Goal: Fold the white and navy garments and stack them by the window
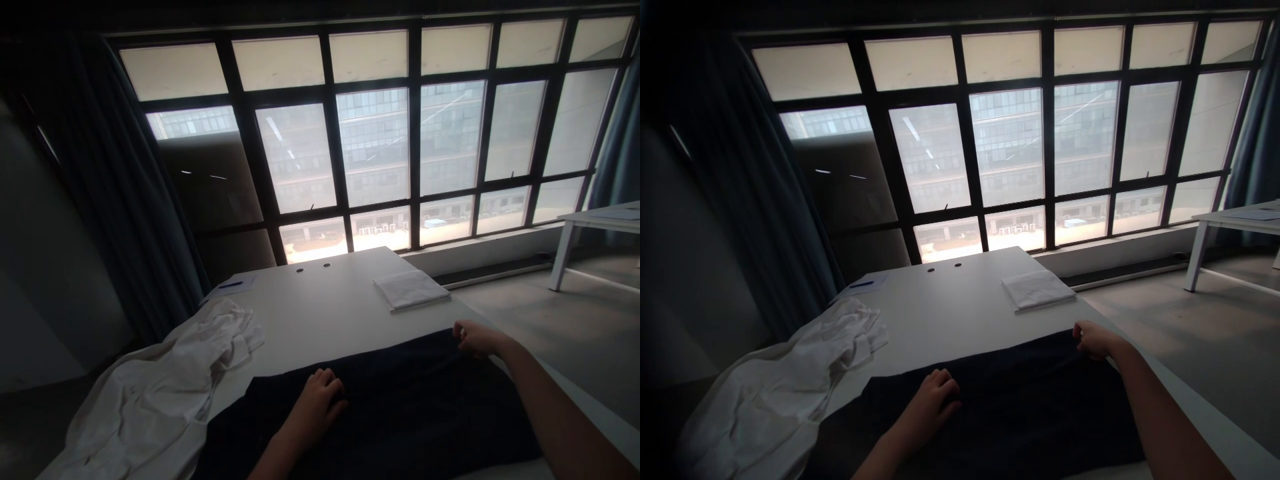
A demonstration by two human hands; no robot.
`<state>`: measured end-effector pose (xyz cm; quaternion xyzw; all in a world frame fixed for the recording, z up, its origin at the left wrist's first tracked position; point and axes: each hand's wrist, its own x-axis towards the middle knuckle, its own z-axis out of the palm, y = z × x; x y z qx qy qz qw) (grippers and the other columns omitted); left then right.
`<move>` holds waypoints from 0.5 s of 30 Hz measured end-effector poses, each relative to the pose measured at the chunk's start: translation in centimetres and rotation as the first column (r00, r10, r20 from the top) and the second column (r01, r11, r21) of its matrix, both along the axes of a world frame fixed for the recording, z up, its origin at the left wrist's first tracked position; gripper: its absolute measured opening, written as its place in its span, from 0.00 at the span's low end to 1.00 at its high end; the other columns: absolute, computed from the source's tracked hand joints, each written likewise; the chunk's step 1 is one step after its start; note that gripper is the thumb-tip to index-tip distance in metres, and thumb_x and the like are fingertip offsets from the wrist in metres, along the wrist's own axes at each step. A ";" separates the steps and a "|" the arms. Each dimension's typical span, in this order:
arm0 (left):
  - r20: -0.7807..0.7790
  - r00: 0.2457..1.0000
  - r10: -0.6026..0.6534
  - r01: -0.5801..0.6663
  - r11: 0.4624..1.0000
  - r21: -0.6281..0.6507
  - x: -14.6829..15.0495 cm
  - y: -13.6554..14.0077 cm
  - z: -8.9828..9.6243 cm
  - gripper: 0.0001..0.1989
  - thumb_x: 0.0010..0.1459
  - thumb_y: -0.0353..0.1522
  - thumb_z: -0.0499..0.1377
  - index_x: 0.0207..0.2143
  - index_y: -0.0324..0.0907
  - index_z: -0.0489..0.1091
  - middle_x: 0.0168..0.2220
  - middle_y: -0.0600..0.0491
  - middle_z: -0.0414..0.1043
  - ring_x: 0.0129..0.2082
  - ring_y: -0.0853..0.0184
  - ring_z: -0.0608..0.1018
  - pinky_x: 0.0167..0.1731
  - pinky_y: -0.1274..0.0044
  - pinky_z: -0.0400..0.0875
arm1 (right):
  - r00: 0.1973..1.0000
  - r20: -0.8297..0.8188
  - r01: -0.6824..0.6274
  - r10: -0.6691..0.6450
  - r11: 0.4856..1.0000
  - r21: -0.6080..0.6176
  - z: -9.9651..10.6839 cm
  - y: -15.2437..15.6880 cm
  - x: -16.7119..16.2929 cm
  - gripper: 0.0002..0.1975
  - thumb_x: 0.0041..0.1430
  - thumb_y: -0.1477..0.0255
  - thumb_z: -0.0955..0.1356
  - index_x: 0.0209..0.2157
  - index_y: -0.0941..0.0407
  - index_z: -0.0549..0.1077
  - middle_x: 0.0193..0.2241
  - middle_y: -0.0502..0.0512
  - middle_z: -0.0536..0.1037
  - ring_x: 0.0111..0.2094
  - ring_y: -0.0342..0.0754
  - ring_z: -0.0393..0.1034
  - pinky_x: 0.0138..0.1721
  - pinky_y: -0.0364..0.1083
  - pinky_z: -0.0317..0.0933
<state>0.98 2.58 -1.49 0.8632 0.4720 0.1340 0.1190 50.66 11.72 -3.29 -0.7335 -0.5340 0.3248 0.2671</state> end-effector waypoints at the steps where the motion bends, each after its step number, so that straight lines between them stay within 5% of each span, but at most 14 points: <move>1: 0.011 1.000 -0.008 0.008 1.000 0.013 0.0 0.0 -0.1 0.05 0.63 0.36 0.61 0.42 0.48 0.72 0.48 0.51 0.70 0.47 0.59 0.71 0.50 0.68 0.66 | 0.999 0.025 -0.031 0.032 0.999 -0.042 0.2 -0.1 -0.1 0.18 0.29 0.73 0.74 0.29 0.56 0.73 0.23 0.50 0.74 0.24 0.50 0.71 0.23 0.48 0.67; 5: 0.064 0.997 -0.035 0.030 0.997 0.069 -0.3 0.0 -0.3 0.08 0.64 0.40 0.61 0.43 0.48 0.72 0.57 0.50 0.68 0.57 0.56 0.68 0.58 0.64 0.63 | 0.980 0.154 -0.104 0.127 0.984 -0.146 0.9 -0.4 -0.4 0.16 0.33 0.75 0.74 0.29 0.56 0.74 0.26 0.53 0.76 0.28 0.53 0.74 0.28 0.50 0.69; 9: 0.055 0.998 -0.012 0.007 0.997 0.083 -0.6 0.5 -0.9 0.18 0.69 0.45 0.51 0.55 0.50 0.70 0.67 0.51 0.61 0.67 0.55 0.61 0.66 0.60 0.55 | 0.924 0.346 -0.142 0.161 0.987 -0.082 2.5 -0.2 -2.5 0.13 0.40 0.71 0.74 0.31 0.57 0.74 0.36 0.62 0.78 0.41 0.62 0.75 0.43 0.56 0.68; 15: -0.094 0.996 -0.008 0.009 1.000 0.016 -0.8 1.2 -2.0 0.28 0.70 0.49 0.48 0.69 0.57 0.54 0.73 0.54 0.47 0.72 0.54 0.51 0.69 0.55 0.44 | 0.820 0.463 -0.398 0.336 0.916 0.041 2.3 -2.1 -15.5 0.22 0.58 0.59 0.69 0.52 0.54 0.74 0.56 0.66 0.73 0.58 0.64 0.66 0.60 0.61 0.54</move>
